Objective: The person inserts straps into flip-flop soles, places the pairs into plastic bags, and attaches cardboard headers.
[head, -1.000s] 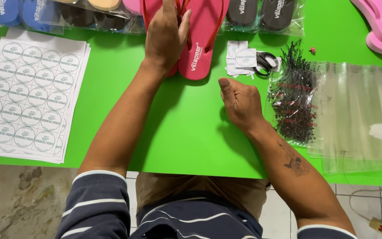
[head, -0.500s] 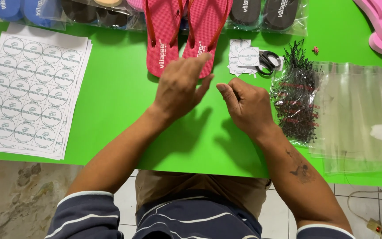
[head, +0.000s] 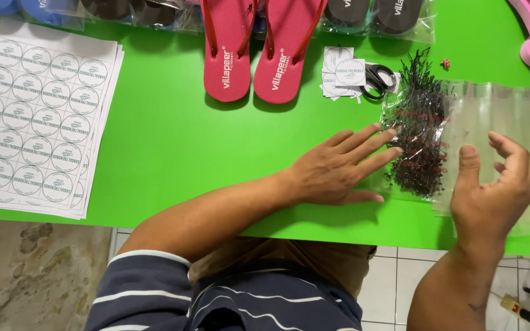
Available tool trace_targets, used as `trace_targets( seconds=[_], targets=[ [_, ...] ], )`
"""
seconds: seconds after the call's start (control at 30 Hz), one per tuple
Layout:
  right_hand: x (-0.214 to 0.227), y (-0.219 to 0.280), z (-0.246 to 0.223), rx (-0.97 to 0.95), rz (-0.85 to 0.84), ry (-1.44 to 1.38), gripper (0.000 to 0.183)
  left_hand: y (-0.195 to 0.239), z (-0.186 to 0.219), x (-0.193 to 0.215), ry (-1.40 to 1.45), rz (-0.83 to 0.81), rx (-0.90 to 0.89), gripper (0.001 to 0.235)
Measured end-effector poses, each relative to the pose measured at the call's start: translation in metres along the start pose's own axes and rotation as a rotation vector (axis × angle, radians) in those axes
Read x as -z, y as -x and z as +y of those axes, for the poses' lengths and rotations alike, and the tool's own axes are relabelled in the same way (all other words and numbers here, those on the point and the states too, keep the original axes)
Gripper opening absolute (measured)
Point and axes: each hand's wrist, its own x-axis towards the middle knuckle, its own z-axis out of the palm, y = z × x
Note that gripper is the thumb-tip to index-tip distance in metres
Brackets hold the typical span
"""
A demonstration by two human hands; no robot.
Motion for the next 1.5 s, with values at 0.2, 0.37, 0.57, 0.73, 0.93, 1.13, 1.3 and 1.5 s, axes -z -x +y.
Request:
trace_targets(
  seconds=[0.2, 0.37, 0.57, 0.73, 0.93, 1.13, 1.3, 1.5],
  targets=[
    [-0.024, 0.022, 0.029, 0.056, -0.087, 0.176, 0.062, -0.024, 0.016, -0.025, 0.012, -0.208, -0.034, 0.099],
    [-0.019, 0.02, 0.019, -0.005, -0.053, 0.044, 0.034, -0.025, 0.016, -0.025, 0.132, -0.247, 0.0, 0.093],
    [-0.024, 0.025, 0.034, -0.042, -0.008, 0.083, 0.002, -0.025, 0.015, -0.025, 0.162, -0.264, -0.005, 0.092],
    [-0.023, 0.022, 0.045, -0.068, -0.038, 0.111, 0.022, -0.025, 0.015, -0.025, 0.178, -0.215, -0.011, 0.089],
    [-0.023, -0.02, 0.045, -0.109, -0.234, 0.403, 0.048, -0.024, 0.015, -0.027, 0.158, -0.195, -0.024, 0.09],
    [-0.035, -0.039, 0.043, -0.005, -0.286, 0.672, 0.05, -0.023, 0.014, -0.026, 0.164, -0.191, -0.02, 0.09],
    [-0.027, -0.041, 0.055, -0.15, -0.313, 0.424, 0.032, -0.023, 0.014, -0.027, 0.16, -0.188, -0.027, 0.09],
    [-0.002, -0.041, 0.05, -0.225, -0.353, 0.036, 0.035, -0.024, 0.013, -0.027, 0.183, -0.239, -0.025, 0.093]
  ],
)
